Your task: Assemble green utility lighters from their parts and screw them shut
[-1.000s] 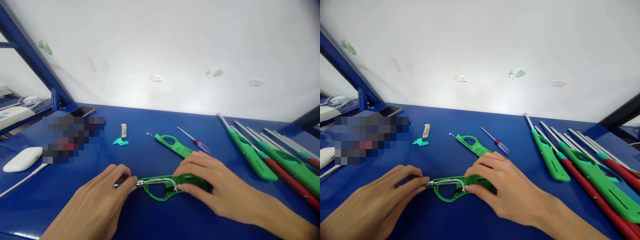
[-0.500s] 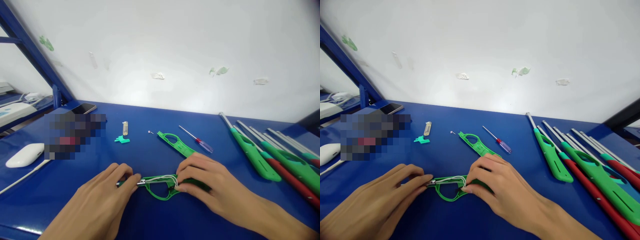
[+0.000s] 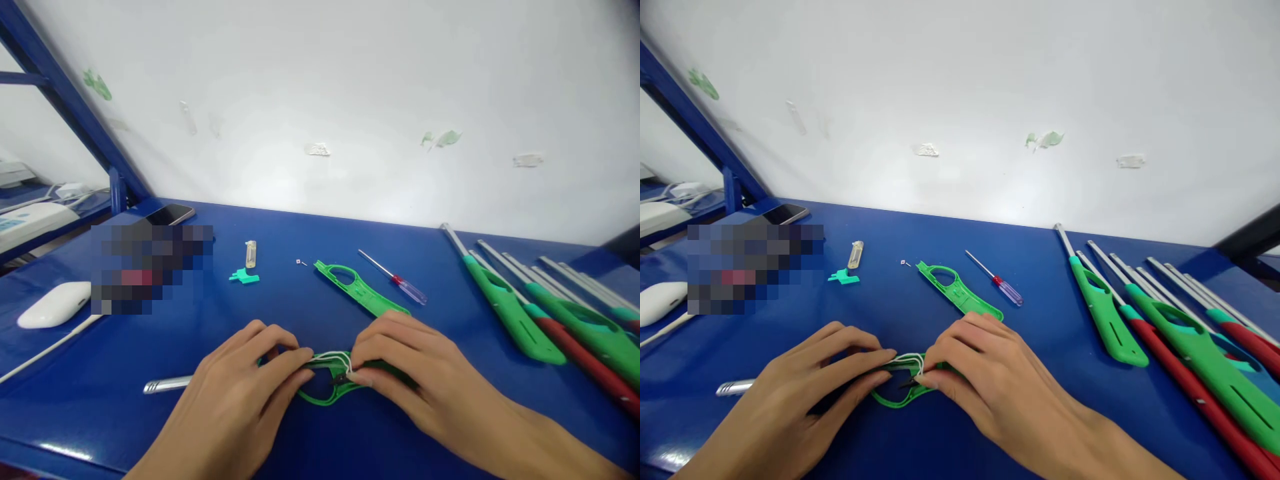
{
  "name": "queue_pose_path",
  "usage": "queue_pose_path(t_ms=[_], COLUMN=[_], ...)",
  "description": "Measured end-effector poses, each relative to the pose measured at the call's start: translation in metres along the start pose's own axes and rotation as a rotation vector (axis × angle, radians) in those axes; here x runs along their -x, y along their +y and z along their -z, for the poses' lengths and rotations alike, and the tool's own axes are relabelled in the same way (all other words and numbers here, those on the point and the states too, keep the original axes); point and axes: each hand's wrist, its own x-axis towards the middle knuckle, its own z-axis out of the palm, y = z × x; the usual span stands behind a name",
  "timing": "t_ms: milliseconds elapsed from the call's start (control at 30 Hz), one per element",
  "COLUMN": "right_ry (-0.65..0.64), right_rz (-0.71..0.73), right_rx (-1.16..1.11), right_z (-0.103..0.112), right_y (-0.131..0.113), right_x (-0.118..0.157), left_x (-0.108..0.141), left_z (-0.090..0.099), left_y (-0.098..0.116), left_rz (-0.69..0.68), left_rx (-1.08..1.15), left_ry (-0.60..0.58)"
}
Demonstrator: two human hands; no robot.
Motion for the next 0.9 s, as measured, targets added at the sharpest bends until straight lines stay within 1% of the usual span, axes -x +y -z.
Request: queue_pose_path(t_ms=[167, 300, 467, 667, 900], right_ry=[-0.002, -0.006, 0.006, 0.090, 0.097], right_rz=[0.075, 0.076, 0.075, 0.037, 0.036], right_rx=[0.079, 0.078, 0.066, -0.018, 0.003], right_z=[-0.0001, -0.0007, -0.0017, -0.0041, -0.0062], right_y=[0.0009, 0.0015, 0.0015, -0.0002, -0.0003], right_x=[-0.0007, -0.0002, 0.0010, 0.0022, 0.0031], left_x=[0.0005, 0.0011, 0.0027, 0.0025, 0.0004], left_z=[-0.0012, -0.0014, -0.0034, -0.0047, -0.0047], left_y=[-0.0043, -0.0042, -0.0027, -0.0017, 0.0005], left_rz=[-0.081, -0.108, -0.073, -0.088, -0.089], left_rx=[-0.060, -0.081, -0.077, -0.073, -0.109], left_ry=[0.054, 0.062, 0.041, 0.052, 0.037])
